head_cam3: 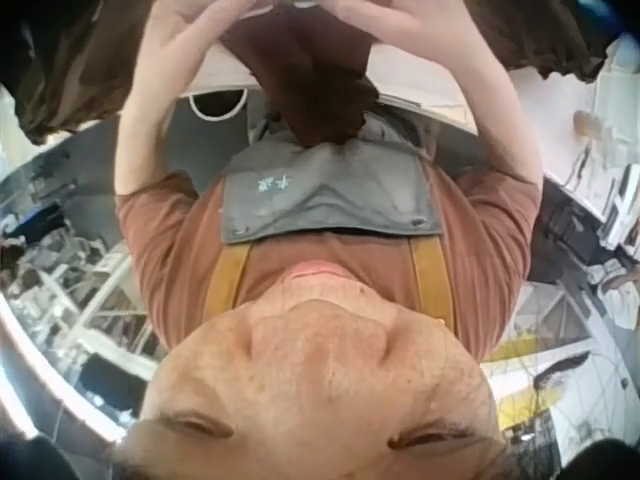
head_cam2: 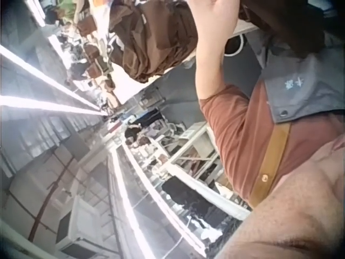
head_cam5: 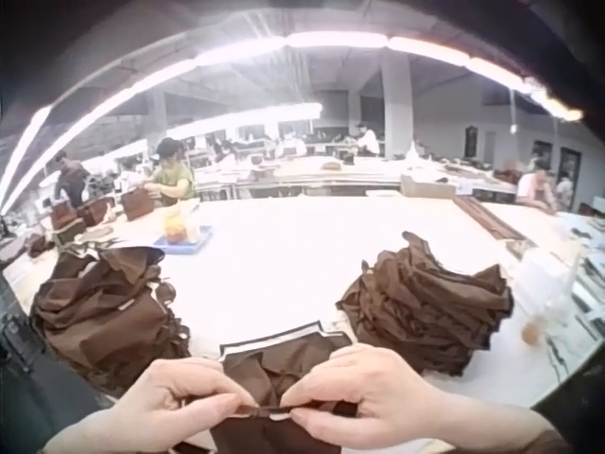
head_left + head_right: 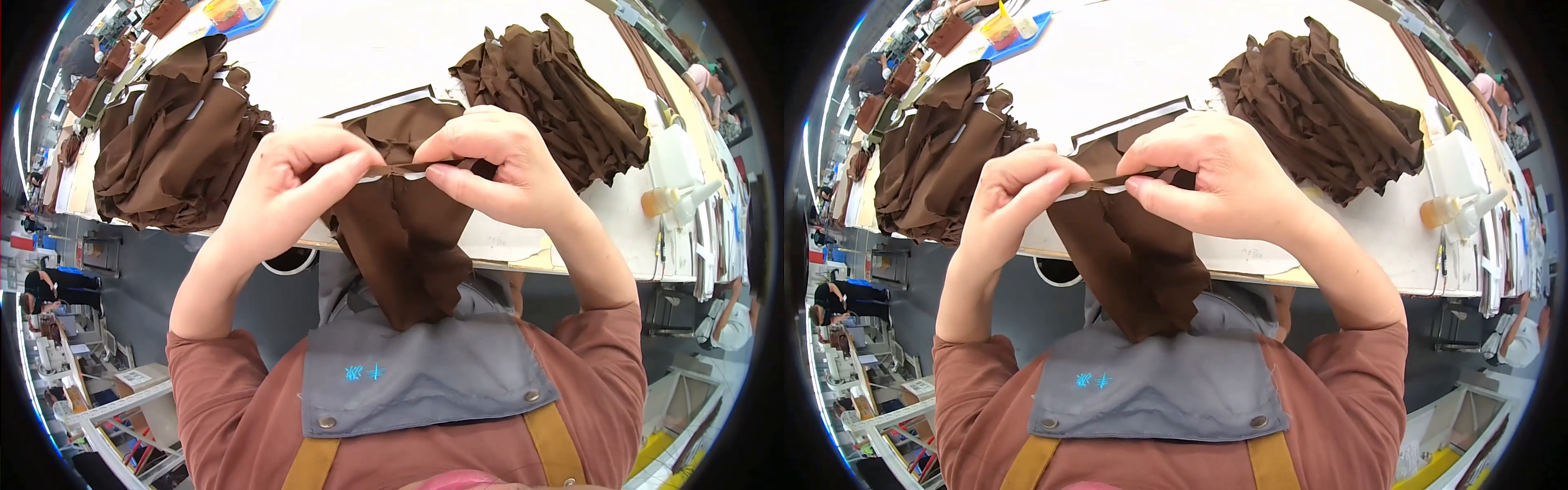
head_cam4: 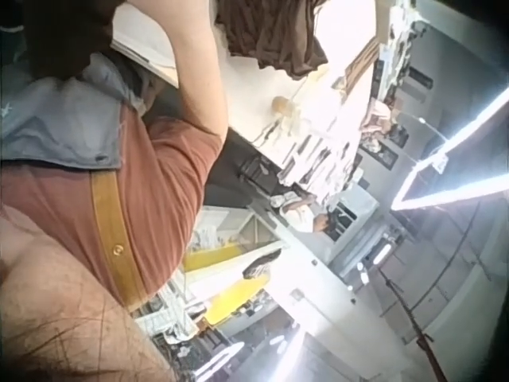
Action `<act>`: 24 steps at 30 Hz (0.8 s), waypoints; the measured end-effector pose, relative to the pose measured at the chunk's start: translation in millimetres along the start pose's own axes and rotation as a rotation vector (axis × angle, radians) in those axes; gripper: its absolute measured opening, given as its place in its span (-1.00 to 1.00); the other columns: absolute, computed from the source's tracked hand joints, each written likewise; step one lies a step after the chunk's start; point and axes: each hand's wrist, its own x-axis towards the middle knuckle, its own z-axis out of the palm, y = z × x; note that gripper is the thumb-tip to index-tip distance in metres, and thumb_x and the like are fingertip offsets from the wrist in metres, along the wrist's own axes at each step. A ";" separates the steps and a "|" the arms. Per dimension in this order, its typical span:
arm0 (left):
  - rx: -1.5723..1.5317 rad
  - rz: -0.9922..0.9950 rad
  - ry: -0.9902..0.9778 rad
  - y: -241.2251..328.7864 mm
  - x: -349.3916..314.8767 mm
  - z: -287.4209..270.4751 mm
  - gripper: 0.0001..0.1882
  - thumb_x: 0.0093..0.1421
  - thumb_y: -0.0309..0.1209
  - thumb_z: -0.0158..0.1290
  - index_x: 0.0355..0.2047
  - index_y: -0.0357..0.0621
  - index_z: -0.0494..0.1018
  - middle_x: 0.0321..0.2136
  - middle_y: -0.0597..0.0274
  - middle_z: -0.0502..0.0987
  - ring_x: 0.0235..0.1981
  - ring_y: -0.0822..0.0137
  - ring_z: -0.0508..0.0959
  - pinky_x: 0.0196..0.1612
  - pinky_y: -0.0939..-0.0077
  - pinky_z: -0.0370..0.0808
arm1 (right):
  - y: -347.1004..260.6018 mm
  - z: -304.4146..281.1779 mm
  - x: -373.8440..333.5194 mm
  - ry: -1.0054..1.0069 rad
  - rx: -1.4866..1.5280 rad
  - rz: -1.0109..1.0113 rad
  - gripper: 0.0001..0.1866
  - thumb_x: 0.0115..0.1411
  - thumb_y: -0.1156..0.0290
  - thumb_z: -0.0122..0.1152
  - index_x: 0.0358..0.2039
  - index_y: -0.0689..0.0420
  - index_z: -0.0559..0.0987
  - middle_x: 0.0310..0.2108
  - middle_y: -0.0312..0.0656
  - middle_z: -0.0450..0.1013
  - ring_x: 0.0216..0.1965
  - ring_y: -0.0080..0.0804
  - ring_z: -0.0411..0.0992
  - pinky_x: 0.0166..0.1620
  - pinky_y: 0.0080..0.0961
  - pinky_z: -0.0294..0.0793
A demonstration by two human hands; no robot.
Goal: Inspecting, folding, and sorting brown fabric bag components at a workshop table.
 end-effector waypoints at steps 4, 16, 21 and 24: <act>-0.044 -0.011 -0.031 -5.5 8.1 5.3 -0.85 0.21 -0.43 0.17 -0.37 -0.30 0.59 -0.54 0.41 0.42 -0.47 0.58 0.31 -0.38 0.64 0.22 | 5.8 2.0 0.9 0.009 0.092 -0.016 -0.86 0.11 0.37 0.23 -0.36 0.14 0.63 -0.52 -0.20 0.50 -0.50 -0.31 0.46 -0.39 -0.48 0.42; -0.071 -0.017 -0.035 -6.4 0.8 4.0 -0.92 0.14 -0.50 0.23 -0.44 -0.26 0.57 -0.58 0.45 0.40 -0.53 0.61 0.26 -0.46 0.65 0.16 | 3.4 7.6 3.7 -0.085 0.237 0.218 -0.75 0.22 0.24 0.16 -0.39 0.19 0.61 -0.62 -0.21 0.38 -0.60 -0.44 0.27 -0.46 -0.52 0.33; -0.056 0.019 -0.051 -5.2 1.2 6.3 -0.94 0.15 -0.53 0.21 -0.44 -0.24 0.56 -0.58 0.45 0.40 -0.53 0.62 0.27 -0.46 0.65 0.17 | 5.6 18.9 -1.3 -0.055 0.379 0.220 -0.78 0.20 0.29 0.23 -0.40 0.20 0.61 -0.65 -0.29 0.36 -0.60 -0.60 0.22 -0.49 -0.59 0.27; -0.017 0.061 -0.079 -6.9 2.7 7.7 -0.95 0.17 -0.53 0.18 -0.43 -0.24 0.56 -0.58 0.44 0.40 -0.52 0.61 0.28 -0.45 0.64 0.19 | 1.1 13.8 -2.6 -0.135 0.423 0.346 -0.84 0.17 0.36 0.26 -0.39 0.20 0.62 -0.65 -0.36 0.35 -0.58 -0.70 0.22 -0.48 -0.64 0.26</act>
